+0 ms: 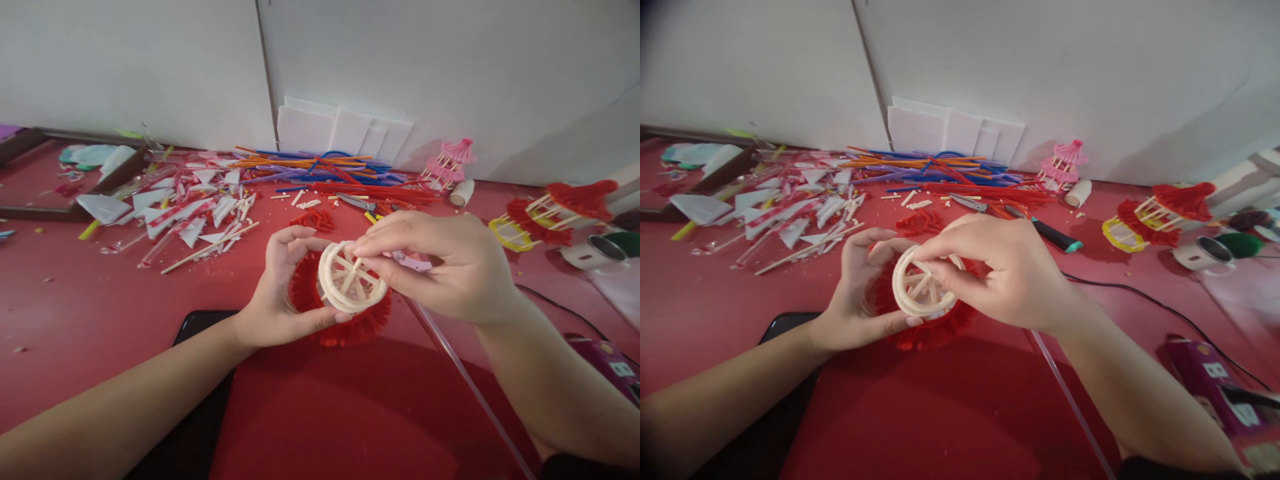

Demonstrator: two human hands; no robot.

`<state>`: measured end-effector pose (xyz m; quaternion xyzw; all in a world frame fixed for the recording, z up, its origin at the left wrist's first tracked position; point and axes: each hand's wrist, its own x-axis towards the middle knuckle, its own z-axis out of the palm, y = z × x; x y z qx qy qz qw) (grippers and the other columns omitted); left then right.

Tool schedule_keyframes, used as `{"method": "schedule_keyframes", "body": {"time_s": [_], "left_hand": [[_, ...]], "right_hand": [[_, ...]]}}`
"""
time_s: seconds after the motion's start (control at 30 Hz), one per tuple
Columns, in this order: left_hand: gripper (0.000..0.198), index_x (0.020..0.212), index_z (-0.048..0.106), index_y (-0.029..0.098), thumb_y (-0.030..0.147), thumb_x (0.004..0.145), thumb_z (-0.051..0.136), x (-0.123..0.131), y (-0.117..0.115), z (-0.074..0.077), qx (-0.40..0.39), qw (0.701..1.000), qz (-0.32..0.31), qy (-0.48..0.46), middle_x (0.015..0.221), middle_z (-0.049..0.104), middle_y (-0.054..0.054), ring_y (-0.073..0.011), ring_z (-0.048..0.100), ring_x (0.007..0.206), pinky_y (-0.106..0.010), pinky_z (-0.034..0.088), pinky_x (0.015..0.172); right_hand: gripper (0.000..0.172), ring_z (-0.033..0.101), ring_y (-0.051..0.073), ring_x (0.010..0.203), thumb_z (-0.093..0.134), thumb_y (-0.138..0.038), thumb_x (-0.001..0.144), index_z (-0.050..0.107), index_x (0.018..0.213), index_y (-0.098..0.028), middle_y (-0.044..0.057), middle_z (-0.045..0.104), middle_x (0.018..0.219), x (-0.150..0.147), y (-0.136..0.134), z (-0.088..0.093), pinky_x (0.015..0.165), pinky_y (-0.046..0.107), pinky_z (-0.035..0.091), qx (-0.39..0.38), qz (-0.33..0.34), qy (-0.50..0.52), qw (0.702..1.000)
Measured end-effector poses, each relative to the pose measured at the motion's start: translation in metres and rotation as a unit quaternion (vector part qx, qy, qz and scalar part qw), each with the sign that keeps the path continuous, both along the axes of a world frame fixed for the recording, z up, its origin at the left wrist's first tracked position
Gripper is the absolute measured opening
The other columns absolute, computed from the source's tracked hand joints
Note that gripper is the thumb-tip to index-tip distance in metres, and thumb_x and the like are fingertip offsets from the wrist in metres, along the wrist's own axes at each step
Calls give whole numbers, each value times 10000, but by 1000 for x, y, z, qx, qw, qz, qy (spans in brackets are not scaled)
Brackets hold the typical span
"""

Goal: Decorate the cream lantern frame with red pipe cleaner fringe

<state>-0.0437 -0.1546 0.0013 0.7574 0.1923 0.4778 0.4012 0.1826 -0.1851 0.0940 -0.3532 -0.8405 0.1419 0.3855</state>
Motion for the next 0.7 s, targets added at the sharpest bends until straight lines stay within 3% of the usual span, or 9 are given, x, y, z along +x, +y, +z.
{"method": "schedule_keyframes", "body": {"time_s": [0.13,0.37,0.53,0.7], "left_hand": [[875,1361,356,321,281,689,913,-2,0,-1,1,1000,-8,11,1270,526,-90,-295,597,1156,-528,501,1033],[849,1352,379,317,304,693,914,-2,0,3,15,1000,1,21,1239,531,-87,-292,600,1145,-500,528,999],[720,1292,485,263,312,708,904,-1,-1,8,21,999,6,34,1222,558,-104,-300,611,1134,-509,539,1000],[758,1288,516,275,313,657,934,-2,0,7,23,999,24,34,1241,527,-101,-312,591,1143,-524,540,997]], "right_hand": [[167,717,137,814,656,-179,933,743,1026,-287,-17,789,961,-2,0,0,662,275,543,-19,2,-6,1000],[124,720,136,826,671,-184,937,739,983,-277,-20,786,917,-2,4,-2,692,278,549,7,13,4,1000],[133,731,153,859,674,-172,930,732,931,-292,-30,786,895,-2,4,-3,796,318,585,22,22,9,999],[122,731,161,851,681,-187,926,731,931,-298,-29,785,881,-2,4,-2,768,325,583,15,11,12,1000]]}}
